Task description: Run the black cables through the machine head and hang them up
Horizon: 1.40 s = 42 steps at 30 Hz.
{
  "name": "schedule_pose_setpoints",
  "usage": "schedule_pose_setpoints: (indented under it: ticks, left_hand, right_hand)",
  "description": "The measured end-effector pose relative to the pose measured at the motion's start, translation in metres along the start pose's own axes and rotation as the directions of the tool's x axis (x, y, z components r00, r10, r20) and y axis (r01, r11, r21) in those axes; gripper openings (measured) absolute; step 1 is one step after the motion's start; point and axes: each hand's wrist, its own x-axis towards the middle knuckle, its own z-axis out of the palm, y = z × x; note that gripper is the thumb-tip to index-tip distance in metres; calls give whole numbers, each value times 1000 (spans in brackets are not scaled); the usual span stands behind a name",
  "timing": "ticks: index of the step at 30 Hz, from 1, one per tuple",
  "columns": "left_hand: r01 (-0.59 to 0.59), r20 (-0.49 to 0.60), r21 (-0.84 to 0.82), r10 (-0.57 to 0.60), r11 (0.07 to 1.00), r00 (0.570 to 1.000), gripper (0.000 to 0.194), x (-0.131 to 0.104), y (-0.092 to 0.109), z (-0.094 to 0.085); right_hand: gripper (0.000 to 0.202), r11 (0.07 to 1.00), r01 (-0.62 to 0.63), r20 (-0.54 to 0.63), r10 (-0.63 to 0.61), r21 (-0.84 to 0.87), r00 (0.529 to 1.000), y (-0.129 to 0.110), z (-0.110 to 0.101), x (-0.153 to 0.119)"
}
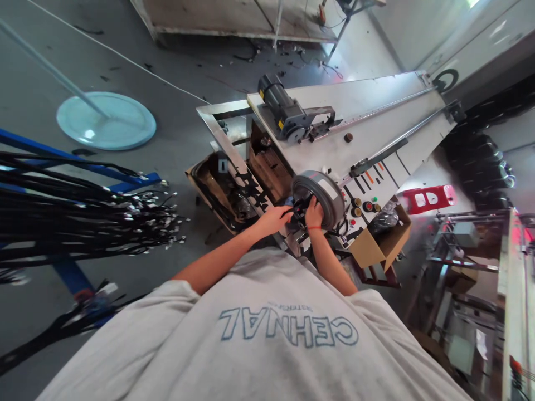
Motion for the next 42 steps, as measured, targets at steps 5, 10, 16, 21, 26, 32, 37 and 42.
schedule_pose_setpoints:
  ticks: [5,10,16,21,26,32,37,42]
  left_hand:
    - [-50,-73,-18,49,999,996,29,40,8,-5]
    - [-75,-2,-30,75,997,997,32,30,7,-15]
    - [-76,48,-112,82,991,995,39,5,8,-22]
    - [-57,47,-88,61,995,997,39,0,-6,-11]
    - [-43,71,-2,43,999,997,40,-2,-24,9]
    - [-20,95,104,10,994,995,43,-4,-14,13]
    - [-18,76,426,-15,904,997,36,-13,10,10]
    - [91,-97,453,-52,887,994,32,-12,20,24]
  right_hand:
    - [40,900,254,46,-254,-354,966,15,6,-56]
    - [11,901,251,162,-206,-353,965,21,1,-25]
    - [7,955,269,114,-255,-125,960,27,-11,-30]
    - [11,964,259,156,-247,-63,956,10,-15,-31]
    - [4,906,394,189,-364,-157,912,-14,-13,-20]
    - [42,807,523,407,-396,-273,824,-15,-17,-8]
    - [28,686,577,494,-351,-442,796,-16,-5,5]
    - [22,704,640,581,-393,-309,713,-54,-14,-14]
